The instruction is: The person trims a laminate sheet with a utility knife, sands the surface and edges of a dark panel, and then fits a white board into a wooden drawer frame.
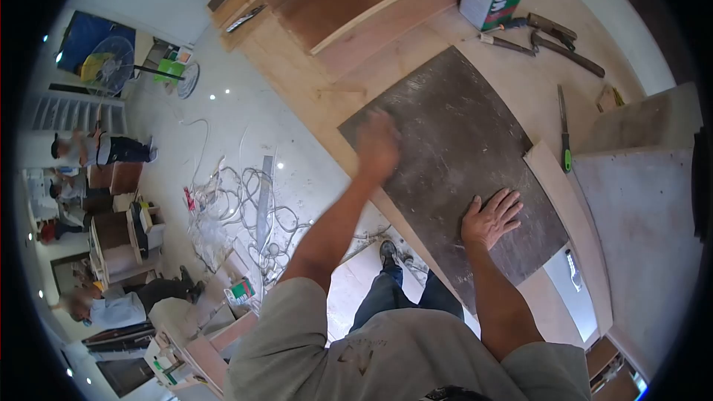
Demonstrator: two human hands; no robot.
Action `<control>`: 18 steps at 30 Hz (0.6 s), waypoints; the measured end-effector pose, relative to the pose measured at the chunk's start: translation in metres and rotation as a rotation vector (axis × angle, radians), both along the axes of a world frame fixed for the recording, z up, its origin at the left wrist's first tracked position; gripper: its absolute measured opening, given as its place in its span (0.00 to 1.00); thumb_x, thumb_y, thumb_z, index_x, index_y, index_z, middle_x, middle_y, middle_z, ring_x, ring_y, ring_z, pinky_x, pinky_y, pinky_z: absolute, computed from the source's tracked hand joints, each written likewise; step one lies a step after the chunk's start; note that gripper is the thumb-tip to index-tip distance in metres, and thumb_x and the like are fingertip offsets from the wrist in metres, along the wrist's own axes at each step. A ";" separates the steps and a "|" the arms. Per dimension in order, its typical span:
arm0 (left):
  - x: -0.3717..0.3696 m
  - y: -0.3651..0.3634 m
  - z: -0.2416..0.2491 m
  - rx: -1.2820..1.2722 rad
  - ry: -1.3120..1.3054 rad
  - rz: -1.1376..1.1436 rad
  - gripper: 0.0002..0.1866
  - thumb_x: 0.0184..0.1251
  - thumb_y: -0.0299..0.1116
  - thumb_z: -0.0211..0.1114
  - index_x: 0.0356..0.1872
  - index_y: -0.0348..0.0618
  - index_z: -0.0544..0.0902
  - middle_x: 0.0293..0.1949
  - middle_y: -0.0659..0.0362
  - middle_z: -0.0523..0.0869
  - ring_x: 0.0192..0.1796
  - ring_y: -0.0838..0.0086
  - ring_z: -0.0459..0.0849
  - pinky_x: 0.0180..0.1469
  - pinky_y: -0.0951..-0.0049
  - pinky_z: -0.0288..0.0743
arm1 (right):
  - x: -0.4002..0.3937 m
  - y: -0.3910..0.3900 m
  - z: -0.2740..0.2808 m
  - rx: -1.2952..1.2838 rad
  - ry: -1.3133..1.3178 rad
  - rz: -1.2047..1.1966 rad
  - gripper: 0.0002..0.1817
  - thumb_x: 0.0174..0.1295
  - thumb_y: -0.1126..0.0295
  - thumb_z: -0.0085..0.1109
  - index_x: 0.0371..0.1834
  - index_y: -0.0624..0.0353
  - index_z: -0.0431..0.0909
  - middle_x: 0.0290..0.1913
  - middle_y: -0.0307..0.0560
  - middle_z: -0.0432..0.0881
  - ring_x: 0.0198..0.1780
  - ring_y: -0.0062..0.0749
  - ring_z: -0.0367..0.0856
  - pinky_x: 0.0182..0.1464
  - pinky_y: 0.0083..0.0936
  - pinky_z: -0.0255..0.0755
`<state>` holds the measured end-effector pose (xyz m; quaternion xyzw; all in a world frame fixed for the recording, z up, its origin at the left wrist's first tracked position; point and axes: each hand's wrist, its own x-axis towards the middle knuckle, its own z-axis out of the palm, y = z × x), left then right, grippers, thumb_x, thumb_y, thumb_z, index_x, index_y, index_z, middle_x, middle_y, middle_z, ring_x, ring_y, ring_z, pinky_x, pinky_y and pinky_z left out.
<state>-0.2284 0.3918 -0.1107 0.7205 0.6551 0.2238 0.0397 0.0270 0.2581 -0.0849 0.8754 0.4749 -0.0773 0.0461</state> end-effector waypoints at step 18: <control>-0.007 0.019 -0.018 -0.090 0.071 -0.144 0.29 0.67 0.27 0.60 0.70 0.39 0.73 0.75 0.47 0.71 0.80 0.49 0.64 0.79 0.41 0.55 | 0.003 -0.001 -0.005 0.040 0.005 0.007 0.44 0.74 0.47 0.51 0.85 0.62 0.51 0.88 0.58 0.43 0.87 0.62 0.36 0.81 0.70 0.34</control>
